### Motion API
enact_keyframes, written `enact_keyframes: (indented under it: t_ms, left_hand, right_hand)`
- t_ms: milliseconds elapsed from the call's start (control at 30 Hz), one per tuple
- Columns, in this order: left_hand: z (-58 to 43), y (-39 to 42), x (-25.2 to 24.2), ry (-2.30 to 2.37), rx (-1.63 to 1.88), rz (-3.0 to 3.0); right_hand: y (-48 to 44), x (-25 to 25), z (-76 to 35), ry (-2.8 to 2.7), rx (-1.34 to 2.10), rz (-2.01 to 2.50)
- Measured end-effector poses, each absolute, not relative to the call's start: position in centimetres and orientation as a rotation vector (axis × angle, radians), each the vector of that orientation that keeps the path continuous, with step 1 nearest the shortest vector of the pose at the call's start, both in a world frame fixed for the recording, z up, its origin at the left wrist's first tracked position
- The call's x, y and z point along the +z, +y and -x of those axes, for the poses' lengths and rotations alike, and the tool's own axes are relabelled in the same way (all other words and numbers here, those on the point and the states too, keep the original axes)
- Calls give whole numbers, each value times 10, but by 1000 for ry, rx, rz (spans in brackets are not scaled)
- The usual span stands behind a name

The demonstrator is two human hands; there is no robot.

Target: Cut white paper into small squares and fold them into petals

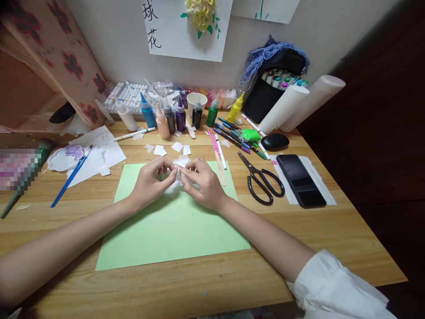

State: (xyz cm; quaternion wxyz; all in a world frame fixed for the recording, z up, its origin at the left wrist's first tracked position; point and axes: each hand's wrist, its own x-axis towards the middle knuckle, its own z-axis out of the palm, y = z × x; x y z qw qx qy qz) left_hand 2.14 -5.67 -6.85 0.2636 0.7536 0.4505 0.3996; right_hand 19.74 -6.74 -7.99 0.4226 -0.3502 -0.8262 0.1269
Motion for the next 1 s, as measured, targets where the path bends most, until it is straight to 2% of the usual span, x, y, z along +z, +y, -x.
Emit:
enact_keyframes:
  t_ms: [467,1000]
  left_hand:
    - [-23,-56,-67,1211,1026,-2146]
    - [-23,-57,-67,1153,1005,-2188]
  right_hand:
    - [-66,-71,-198,-1779,612,1099]
    - [-65,-72,-198,-1816,628,1061]
